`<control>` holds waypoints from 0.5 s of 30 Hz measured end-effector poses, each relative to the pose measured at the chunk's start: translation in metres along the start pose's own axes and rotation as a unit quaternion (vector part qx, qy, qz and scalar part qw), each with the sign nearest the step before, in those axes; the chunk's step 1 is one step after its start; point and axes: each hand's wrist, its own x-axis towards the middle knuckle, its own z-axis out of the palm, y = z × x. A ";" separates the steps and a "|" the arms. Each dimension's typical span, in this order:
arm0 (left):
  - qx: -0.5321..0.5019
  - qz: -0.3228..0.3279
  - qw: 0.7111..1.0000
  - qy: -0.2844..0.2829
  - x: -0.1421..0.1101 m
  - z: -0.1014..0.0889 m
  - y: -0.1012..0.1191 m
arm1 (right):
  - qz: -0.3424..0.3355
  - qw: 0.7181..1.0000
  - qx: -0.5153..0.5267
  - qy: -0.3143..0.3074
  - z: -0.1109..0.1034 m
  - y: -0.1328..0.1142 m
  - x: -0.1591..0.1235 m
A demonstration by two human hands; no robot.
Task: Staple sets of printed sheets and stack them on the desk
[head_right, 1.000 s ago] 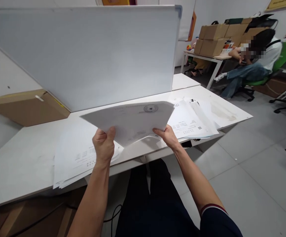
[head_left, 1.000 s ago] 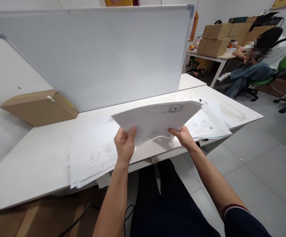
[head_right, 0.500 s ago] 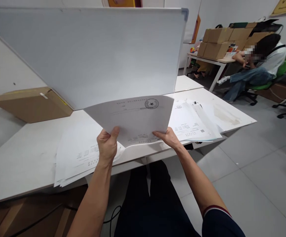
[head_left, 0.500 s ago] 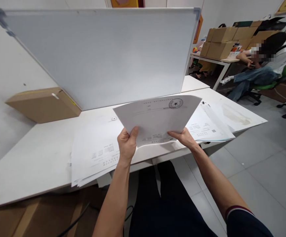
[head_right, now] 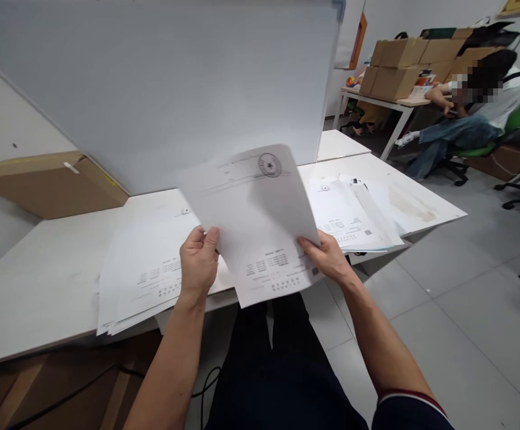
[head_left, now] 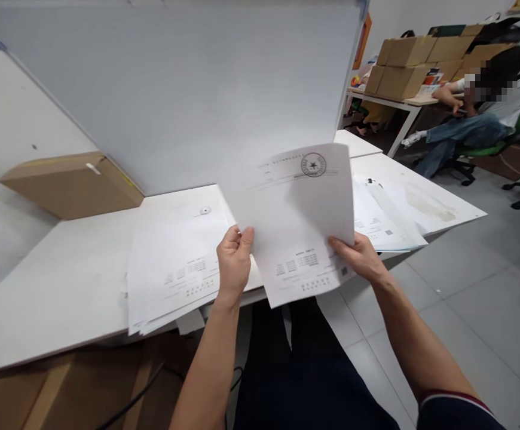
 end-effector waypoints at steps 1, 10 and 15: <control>0.006 -0.026 1.000 -0.007 -0.002 -0.002 -0.005 | 0.040 0.999 0.012 -0.012 -0.006 0.004 -0.008; 0.264 0.041 0.964 -0.005 -0.023 -0.016 -0.072 | 0.353 0.898 0.223 -0.136 -0.038 0.059 -0.082; 0.400 0.099 0.910 -0.046 -0.016 -0.012 -0.091 | 0.363 0.893 0.201 -0.174 -0.035 0.057 -0.078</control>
